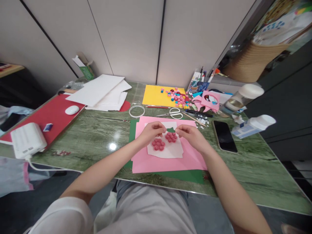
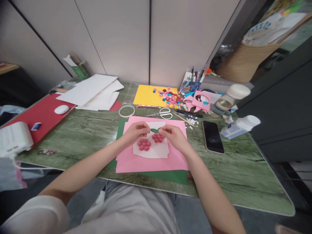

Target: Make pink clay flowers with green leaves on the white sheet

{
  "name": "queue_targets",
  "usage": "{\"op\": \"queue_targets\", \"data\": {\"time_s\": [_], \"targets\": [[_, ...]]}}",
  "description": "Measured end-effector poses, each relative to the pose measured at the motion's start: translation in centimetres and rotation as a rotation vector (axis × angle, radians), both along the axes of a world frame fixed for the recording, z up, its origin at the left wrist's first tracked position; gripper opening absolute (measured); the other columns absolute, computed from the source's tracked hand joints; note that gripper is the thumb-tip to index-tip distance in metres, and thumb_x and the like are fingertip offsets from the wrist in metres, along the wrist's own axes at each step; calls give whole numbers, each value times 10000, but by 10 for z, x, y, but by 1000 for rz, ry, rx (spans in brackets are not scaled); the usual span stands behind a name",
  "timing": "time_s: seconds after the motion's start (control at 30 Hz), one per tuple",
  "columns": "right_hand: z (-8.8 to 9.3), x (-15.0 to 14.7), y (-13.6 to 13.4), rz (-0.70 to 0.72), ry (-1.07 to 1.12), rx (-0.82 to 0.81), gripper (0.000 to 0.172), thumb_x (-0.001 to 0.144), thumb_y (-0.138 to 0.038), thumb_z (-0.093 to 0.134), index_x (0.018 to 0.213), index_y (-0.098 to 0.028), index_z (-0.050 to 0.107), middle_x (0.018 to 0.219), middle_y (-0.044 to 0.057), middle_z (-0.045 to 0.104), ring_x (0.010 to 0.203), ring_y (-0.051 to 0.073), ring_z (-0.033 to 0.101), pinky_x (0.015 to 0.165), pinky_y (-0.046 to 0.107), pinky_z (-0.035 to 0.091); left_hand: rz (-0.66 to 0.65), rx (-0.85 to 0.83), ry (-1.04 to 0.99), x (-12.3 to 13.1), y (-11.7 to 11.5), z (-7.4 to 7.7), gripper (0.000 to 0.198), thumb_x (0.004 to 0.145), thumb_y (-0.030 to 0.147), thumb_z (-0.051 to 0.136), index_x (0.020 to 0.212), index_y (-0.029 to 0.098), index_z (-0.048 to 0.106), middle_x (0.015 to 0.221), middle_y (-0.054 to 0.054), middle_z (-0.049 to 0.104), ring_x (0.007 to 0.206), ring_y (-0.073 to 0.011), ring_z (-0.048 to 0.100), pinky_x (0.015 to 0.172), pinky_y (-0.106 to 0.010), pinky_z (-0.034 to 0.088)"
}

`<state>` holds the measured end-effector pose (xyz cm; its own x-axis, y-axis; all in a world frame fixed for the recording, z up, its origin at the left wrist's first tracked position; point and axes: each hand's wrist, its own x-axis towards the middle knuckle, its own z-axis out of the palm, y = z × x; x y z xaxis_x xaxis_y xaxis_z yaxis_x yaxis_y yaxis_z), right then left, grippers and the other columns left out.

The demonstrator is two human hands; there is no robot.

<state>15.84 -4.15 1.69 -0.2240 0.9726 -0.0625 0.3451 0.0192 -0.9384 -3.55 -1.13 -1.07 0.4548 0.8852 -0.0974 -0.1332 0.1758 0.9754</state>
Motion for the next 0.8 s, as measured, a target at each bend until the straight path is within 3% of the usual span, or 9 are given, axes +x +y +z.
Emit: {"op": "queue_targets", "data": {"time_s": [0.2,0.33,0.4,0.5,0.57,0.8], "targets": [[-4,3,1,-33,-72,78,196,774,-362,522,743,-172,559,683,-7,545,628,115,498,602,245,384,-74,35,38,1,-3,1,82,665,201,585,704,131,568,663,-3,566,526,-67,486,516,-207,366],[-5,5,1,-18,-195,126,200,798,-367,489,761,-181,552,694,0,547,636,127,496,591,255,378,-107,159,175,1,-3,3,84,668,214,582,677,131,572,651,-5,567,558,-88,503,553,-226,390],[-3,5,-1,-17,-296,197,175,809,-338,481,757,-186,552,715,8,558,654,133,498,593,258,370,-48,265,257,1,-2,4,86,662,202,588,721,139,581,680,-5,569,621,-103,522,596,-232,403],[1,2,-4,-19,-444,329,132,813,-281,488,736,-190,545,750,18,565,701,144,504,617,266,363,145,411,326,0,-3,5,176,678,202,585,849,165,577,764,-6,563,710,-114,524,646,-236,406],[3,-1,-7,2,-505,369,122,820,-264,488,737,-192,541,764,22,561,721,148,508,633,270,364,191,482,382,0,-4,6,155,693,244,590,829,170,588,783,-10,550,711,-114,511,635,-234,399],[3,-8,-12,133,-650,400,106,847,-242,469,796,-193,548,850,30,574,818,165,528,710,298,360,53,589,562,3,-10,4,97,688,274,609,721,199,661,725,-4,535,669,-112,494,630,-245,389]]}}
